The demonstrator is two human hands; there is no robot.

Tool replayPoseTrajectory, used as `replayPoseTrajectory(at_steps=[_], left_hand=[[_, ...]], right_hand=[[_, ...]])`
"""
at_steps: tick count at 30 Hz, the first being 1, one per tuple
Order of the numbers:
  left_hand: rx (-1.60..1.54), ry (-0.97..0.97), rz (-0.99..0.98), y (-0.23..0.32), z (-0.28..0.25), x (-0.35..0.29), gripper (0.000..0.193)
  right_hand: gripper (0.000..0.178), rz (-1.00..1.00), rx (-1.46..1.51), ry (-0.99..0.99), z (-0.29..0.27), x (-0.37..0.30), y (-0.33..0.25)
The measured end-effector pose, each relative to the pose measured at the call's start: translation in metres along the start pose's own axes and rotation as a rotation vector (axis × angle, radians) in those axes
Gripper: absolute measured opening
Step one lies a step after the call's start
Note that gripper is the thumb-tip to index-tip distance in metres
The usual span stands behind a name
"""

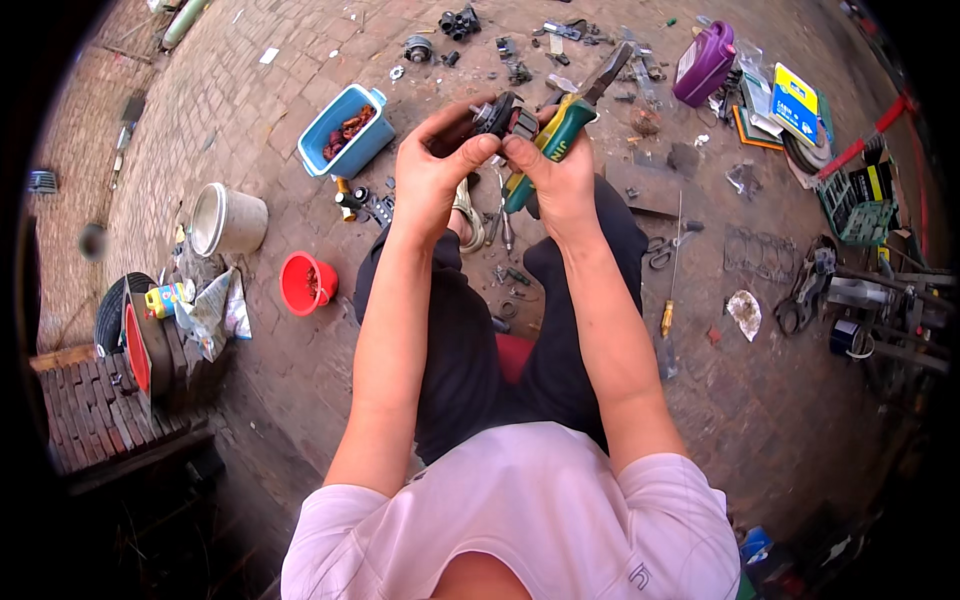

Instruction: The person sits on a small stool and disassembles a small electric motor using a screwdriver and pliers. They remove screws, separate the housing, and extract internal components, placing parts on the ground.

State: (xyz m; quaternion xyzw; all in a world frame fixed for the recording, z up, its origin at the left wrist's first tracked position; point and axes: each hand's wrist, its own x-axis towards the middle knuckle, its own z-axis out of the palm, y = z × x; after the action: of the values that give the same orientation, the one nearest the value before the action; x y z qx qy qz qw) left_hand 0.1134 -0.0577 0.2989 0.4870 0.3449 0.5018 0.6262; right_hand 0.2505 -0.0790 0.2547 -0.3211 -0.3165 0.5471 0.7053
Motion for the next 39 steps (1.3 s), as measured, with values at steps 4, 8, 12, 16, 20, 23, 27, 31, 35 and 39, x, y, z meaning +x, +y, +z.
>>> replayPoseTrajectory(at_steps=[4,8,12,16,20,23,27,31,35,39], left_hand=[[-0.018,-0.035,-0.058,0.002,0.0,0.0,0.052],[0.102,-0.05,-0.134,-0.004,-0.009,0.002,0.05],[0.077,-0.058,-0.164,-0.017,-0.016,0.004,0.049],[-0.016,0.036,-0.185,-0.022,-0.012,0.004,0.048],[-0.072,0.087,-0.184,-0.021,-0.01,0.003,0.048],[-0.081,0.121,-0.23,-0.021,-0.012,0.003,0.048],[-0.08,0.086,-0.199,-0.021,-0.013,0.003,0.045],[-0.058,0.074,-0.107,-0.023,-0.009,0.003,0.043],[-0.091,0.068,-0.064,-0.018,-0.002,0.0,0.044],[-0.176,0.073,-0.128,-0.015,-0.001,-0.001,0.043]], right_hand=[[0.05,-0.052,-0.008,0.03,-0.002,0.002,0.003],[0.049,-0.087,-0.102,0.085,0.003,0.001,0.004],[0.049,-0.145,-0.23,0.115,0.008,0.002,0.007],[0.052,-0.239,-0.409,0.145,0.007,0.004,0.013],[0.054,-0.239,-0.424,0.147,0.01,0.003,0.012],[0.056,-0.21,-0.423,0.148,0.007,0.003,0.014],[0.056,-0.157,-0.353,0.148,0.011,0.0,0.009],[0.056,-0.195,-0.396,0.136,0.003,0.003,0.015],[0.056,-0.165,-0.356,0.113,0.005,0.001,0.012],[0.057,-0.215,-0.367,0.112,0.004,0.002,0.012]])
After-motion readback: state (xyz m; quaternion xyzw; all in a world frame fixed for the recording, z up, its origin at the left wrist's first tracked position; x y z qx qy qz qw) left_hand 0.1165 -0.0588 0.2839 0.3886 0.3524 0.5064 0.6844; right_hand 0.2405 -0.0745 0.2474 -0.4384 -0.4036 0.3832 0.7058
